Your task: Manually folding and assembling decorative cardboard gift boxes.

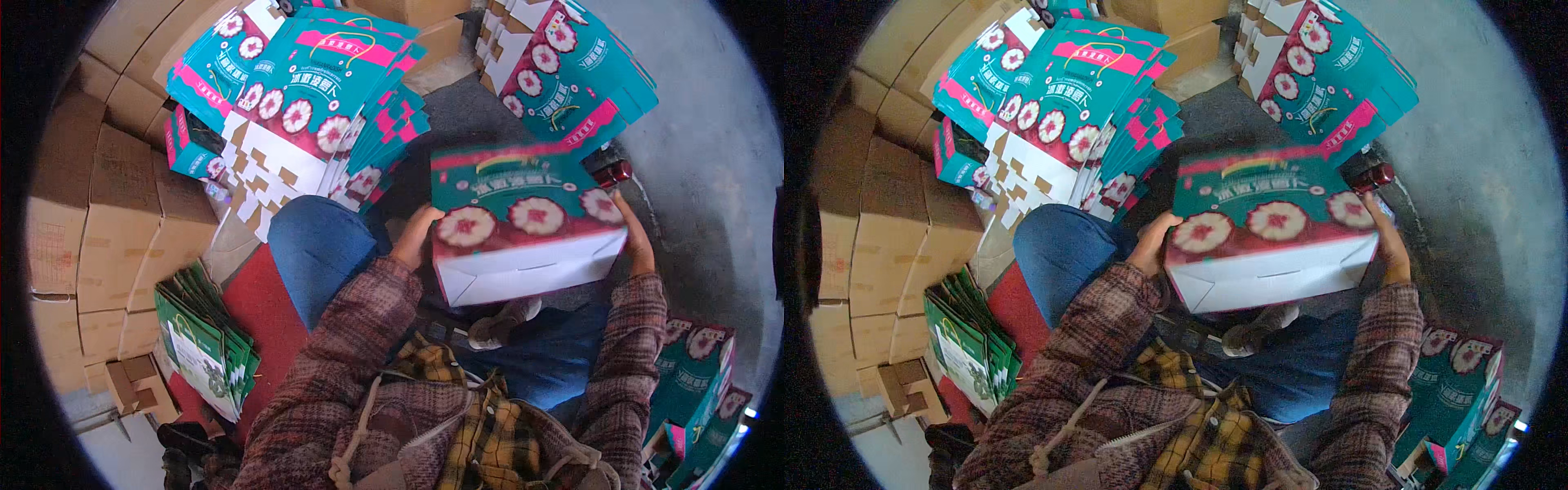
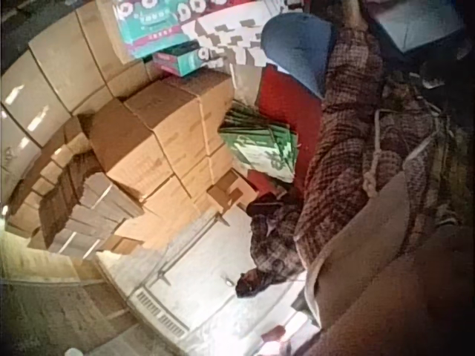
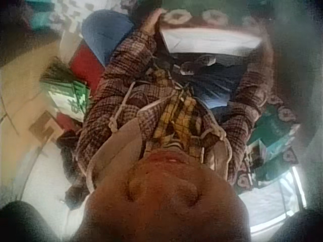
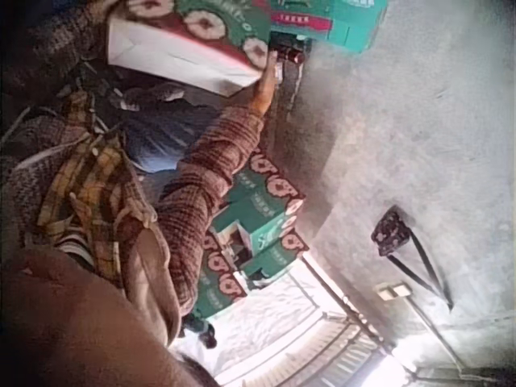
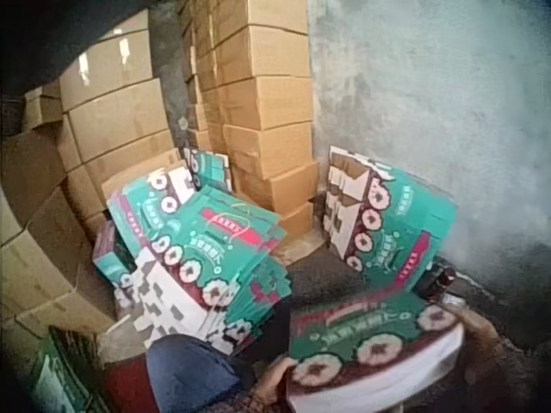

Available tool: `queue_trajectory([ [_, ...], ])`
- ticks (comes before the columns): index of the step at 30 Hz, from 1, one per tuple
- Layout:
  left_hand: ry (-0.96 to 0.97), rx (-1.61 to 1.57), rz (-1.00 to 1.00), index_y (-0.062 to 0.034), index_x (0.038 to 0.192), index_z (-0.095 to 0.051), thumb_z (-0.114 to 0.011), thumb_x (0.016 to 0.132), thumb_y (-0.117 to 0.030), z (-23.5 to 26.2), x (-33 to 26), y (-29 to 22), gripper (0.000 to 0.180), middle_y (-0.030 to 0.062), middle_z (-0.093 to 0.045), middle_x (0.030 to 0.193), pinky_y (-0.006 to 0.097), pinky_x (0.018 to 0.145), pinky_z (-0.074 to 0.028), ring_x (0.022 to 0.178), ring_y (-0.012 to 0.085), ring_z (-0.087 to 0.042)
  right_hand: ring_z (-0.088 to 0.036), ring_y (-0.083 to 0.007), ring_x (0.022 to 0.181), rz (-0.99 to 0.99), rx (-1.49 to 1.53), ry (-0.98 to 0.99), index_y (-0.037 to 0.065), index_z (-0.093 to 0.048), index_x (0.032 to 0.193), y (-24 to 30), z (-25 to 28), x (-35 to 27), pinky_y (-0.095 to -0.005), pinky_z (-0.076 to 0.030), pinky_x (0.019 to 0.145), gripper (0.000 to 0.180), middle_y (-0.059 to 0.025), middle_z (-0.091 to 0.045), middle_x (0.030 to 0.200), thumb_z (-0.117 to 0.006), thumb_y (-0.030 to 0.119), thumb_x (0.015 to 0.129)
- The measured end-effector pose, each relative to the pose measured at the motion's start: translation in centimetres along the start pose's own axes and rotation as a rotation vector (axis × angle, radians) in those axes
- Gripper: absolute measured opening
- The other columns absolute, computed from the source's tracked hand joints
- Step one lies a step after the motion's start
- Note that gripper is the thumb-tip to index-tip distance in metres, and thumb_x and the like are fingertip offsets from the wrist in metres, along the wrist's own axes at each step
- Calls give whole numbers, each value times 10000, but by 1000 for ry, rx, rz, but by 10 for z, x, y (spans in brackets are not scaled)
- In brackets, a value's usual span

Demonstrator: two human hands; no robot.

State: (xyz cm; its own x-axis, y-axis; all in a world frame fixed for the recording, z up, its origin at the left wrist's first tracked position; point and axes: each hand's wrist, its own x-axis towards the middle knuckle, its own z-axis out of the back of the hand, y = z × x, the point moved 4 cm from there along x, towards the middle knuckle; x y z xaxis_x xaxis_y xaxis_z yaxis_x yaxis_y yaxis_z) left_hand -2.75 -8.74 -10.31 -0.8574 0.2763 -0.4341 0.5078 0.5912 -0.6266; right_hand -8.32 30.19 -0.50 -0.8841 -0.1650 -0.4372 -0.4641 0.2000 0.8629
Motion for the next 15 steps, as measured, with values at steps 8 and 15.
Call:
queue_trajectory([
  [8,-242,168,-262,-66,1375,-380,-423,945,-499,-10,0,-6,612,113,-464,1336,419,1033,-335,1207,257,-454,-555,-247,1070,87,-269,-239,56,-474,1316,-4,42,-1,-391,-414,934,781,-82,-543,1264,-377,689,868],
  [15,42,-325,16,-62,1240,-512,-403,965,-473,23,24,37,506,83,-570,1140,356,916,-449,1059,184,-557,-569,-265,1037,152,-557,-26,30,-502,1274,-36,56,8,-382,-428,918,598,-96,-572,1205,-451,500,908],
])
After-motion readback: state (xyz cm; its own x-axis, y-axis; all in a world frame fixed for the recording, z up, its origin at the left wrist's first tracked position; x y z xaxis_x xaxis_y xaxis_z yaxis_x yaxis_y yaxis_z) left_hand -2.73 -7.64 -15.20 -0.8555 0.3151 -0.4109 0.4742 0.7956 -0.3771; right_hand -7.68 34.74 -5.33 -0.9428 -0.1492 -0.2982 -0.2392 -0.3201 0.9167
